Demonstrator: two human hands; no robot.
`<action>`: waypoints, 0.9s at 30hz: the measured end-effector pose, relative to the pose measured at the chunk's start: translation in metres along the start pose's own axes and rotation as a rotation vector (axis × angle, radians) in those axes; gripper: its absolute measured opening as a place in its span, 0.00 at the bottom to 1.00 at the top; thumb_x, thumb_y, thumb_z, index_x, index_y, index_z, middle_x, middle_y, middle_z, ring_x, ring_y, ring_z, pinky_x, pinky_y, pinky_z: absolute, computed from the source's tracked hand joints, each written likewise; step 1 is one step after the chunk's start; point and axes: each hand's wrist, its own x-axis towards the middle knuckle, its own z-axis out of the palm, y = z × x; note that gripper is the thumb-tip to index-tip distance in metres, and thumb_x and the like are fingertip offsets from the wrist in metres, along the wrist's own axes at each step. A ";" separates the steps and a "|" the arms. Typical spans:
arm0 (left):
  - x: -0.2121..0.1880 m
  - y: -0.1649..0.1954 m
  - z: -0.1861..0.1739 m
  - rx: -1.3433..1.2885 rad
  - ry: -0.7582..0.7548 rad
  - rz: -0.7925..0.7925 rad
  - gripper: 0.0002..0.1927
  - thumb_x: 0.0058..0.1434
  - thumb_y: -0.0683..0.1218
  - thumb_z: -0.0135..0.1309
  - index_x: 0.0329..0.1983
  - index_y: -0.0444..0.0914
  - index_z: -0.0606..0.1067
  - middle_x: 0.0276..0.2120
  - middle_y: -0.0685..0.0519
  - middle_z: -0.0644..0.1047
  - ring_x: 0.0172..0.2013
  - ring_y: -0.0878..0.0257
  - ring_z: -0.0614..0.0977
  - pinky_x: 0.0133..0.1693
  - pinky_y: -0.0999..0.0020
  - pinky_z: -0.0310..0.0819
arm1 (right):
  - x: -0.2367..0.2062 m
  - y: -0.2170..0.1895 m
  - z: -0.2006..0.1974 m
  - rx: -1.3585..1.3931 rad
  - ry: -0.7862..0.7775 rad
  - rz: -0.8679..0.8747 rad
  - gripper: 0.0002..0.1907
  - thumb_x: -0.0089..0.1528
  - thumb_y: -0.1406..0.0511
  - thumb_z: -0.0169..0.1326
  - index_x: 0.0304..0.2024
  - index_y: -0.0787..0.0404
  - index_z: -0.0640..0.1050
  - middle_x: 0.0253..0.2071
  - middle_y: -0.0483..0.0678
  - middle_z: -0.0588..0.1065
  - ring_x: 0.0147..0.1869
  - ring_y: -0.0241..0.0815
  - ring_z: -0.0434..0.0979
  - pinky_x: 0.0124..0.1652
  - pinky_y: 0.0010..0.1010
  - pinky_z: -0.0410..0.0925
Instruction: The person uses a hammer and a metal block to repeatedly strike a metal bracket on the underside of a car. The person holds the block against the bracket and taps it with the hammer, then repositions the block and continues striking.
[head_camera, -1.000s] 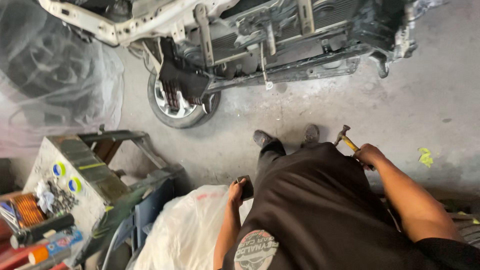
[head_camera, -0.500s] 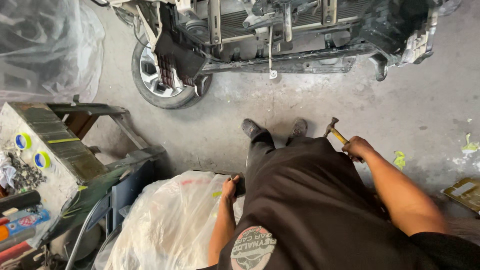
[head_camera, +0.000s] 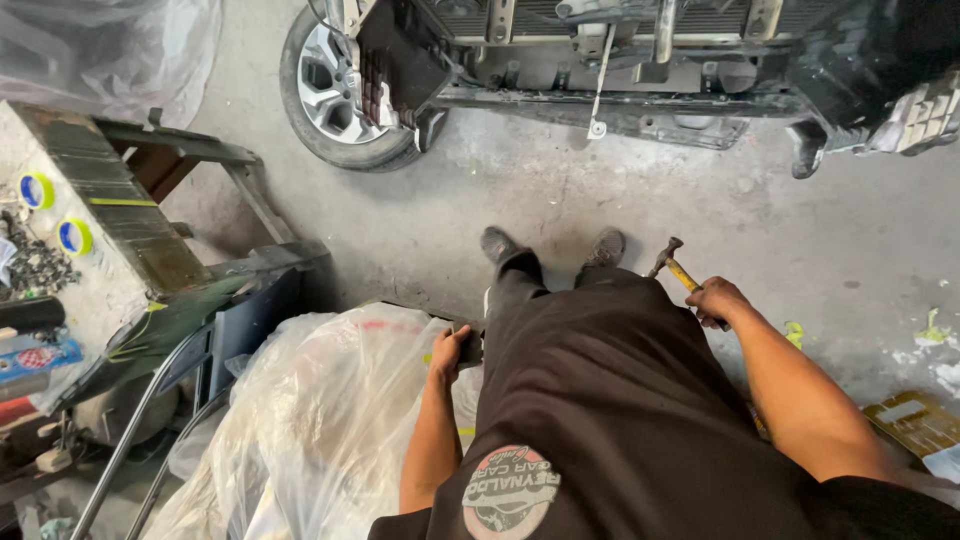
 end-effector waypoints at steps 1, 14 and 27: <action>0.002 0.002 -0.007 0.006 -0.005 -0.047 0.18 0.64 0.48 0.56 0.53 0.33 0.71 0.36 0.44 0.80 0.31 0.50 0.83 0.31 0.52 0.80 | -0.001 0.000 0.002 0.004 -0.005 0.000 0.16 0.61 0.61 0.59 0.38 0.71 0.80 0.28 0.55 0.81 0.26 0.49 0.81 0.26 0.41 0.73; 0.065 0.071 -0.097 0.095 -0.026 0.065 0.20 0.62 0.47 0.60 0.53 0.32 0.73 0.41 0.43 0.80 0.37 0.52 0.83 0.38 0.55 0.81 | -0.036 -0.076 0.082 0.079 0.171 0.112 0.12 0.60 0.61 0.60 0.37 0.64 0.77 0.26 0.54 0.79 0.25 0.49 0.80 0.26 0.43 0.71; 0.126 0.146 -0.190 0.270 -0.083 0.060 0.25 0.60 0.47 0.61 0.57 0.31 0.69 0.39 0.40 0.78 0.32 0.47 0.82 0.23 0.48 0.82 | -0.057 -0.224 0.161 -0.213 0.366 -0.159 0.18 0.59 0.55 0.59 0.46 0.58 0.81 0.34 0.56 0.81 0.38 0.55 0.82 0.41 0.44 0.74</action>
